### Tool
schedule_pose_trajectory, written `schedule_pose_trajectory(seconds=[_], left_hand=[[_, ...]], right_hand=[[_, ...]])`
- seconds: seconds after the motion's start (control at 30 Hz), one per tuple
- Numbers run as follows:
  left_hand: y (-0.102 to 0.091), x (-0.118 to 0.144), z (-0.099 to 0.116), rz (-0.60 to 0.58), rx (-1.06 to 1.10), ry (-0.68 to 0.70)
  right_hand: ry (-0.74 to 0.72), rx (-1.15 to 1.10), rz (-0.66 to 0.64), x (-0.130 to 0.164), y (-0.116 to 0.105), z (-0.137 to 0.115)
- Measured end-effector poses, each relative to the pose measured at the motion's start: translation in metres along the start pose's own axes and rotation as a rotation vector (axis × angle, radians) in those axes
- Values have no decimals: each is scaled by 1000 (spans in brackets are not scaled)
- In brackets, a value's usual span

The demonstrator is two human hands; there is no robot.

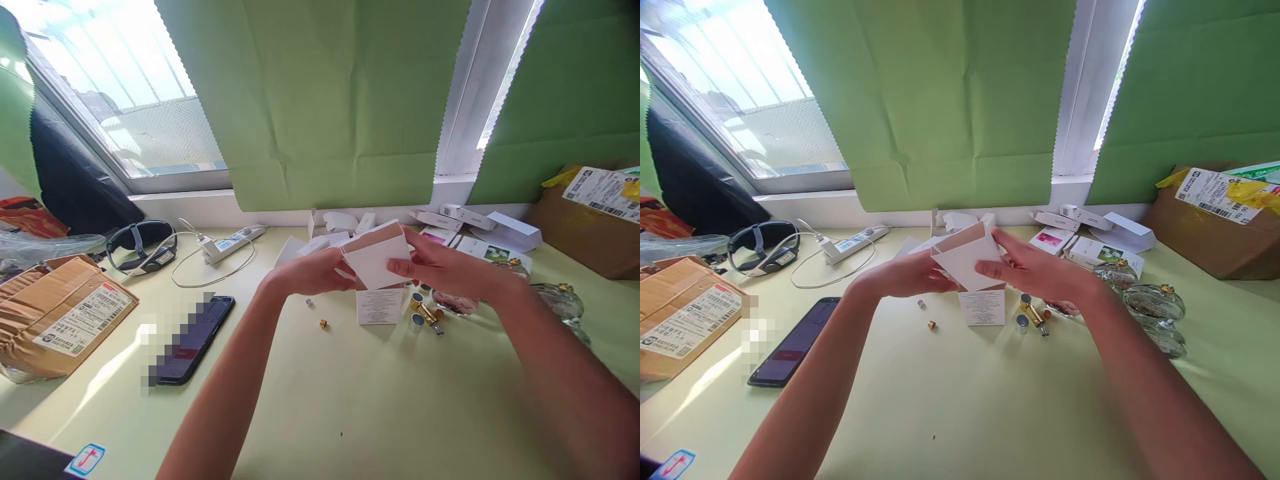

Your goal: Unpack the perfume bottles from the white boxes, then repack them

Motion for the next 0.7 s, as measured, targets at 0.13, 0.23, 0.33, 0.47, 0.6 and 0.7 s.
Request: schedule_pose_trajectory(seconds=[0.13,0.23,0.33,0.47,0.6,0.7], left_hand=[[-1,0,1,-5,0,-41],[-1,1,2,-6,4,-66],[0,1,1,-16,-19,-63],[0,0,2,-18,-35,-48],[-2,0,2,-13,-62,-42],[-2,0,0,-23,-39,-48]], right_hand=[[15,47,56,-2,2,0],[11,43,45,-1,5,-1],[26,32,29,-1,6,-1],[0,39,19,-2,6,-1],[16,127,71,-3,5,-3],[67,217,132,-2,4,-5]])
Point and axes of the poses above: each hand's wrist, its own x-axis away from the middle knuckle, its own y-axis out of the palm, z = x × y, the point moved 1 cm from there along -x, towards the middle knuckle, and after that the axes turned 15 degrees about y, right-handed, at the moved point
